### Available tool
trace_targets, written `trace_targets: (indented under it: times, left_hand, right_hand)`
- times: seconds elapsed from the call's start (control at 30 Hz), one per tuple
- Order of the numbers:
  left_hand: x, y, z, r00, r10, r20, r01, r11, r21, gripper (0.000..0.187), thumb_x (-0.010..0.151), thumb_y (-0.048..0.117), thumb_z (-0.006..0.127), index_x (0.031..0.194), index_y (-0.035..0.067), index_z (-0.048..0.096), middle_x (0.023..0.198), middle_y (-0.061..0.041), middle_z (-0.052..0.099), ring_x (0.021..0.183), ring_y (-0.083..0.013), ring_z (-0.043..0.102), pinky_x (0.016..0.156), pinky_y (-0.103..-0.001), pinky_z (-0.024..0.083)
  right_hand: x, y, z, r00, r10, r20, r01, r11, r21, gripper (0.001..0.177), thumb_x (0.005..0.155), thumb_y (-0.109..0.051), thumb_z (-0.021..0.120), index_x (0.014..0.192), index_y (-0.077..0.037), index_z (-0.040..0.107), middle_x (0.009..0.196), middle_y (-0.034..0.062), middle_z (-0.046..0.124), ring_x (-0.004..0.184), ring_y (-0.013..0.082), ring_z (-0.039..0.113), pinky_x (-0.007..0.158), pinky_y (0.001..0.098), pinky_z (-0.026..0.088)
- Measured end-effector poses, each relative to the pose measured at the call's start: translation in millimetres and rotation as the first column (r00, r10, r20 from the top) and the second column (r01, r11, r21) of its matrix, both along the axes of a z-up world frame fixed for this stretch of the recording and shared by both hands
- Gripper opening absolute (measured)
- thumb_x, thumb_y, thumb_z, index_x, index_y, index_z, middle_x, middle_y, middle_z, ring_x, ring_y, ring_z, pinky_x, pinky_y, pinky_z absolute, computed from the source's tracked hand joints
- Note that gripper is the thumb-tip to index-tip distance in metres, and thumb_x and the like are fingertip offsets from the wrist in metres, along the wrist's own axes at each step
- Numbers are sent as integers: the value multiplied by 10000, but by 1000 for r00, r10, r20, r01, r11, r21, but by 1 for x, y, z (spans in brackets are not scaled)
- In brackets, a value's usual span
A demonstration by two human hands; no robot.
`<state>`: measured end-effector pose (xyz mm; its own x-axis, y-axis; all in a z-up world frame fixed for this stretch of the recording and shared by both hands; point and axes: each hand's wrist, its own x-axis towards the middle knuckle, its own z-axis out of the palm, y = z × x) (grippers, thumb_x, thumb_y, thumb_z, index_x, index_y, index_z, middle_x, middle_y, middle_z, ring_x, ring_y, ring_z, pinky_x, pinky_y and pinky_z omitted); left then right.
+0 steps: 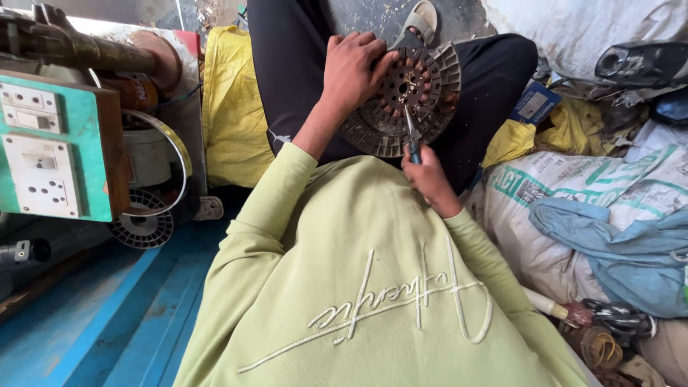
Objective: Repairing or disassembling the stator of an electric motor using pliers.
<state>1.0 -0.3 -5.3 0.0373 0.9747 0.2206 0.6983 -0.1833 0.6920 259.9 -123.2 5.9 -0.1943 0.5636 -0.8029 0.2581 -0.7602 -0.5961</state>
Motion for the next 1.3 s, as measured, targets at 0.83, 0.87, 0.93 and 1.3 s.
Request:
trace_targets:
  times: [0.83,0.87,0.93,1.3]
  left_hand:
    - [5,-4,4,994,106,-3,-106,993,61,339,1033,356,633,831,86,674,818,-51,620,839,-268,616,806,-414,413]
    - [5,-2,2,994,112,0,-112,993,29,336,1026,353,634,831,84,686,807,-50,623,820,-265,616,791,-413,409]
    - [7,-2,0,993,120,6,-120,993,-9,334,1019,351,635,831,82,697,795,-49,626,801,-262,615,775,-413,405]
    - [-5,-11,1,997,20,71,-23,999,40,273,1026,325,652,921,82,719,952,-27,687,941,-257,619,878,-430,400]
  right_hand:
    - [-1,52,51,504,49,862,-831,299,469,397,833,-35,734,1213,-68,626,977,151,688,821,379,684,722,479,540]
    - [-1,54,50,518,78,852,-824,312,473,373,821,-30,721,1179,-48,619,950,147,682,772,374,677,695,478,537]
    - [-2,53,51,528,112,842,-820,326,471,350,809,-25,708,1146,-28,612,923,143,677,722,368,670,668,477,534]
    - [19,35,16,502,-522,-690,-29,787,-617,418,748,3,629,1075,-154,423,800,-41,339,660,94,353,548,271,299]
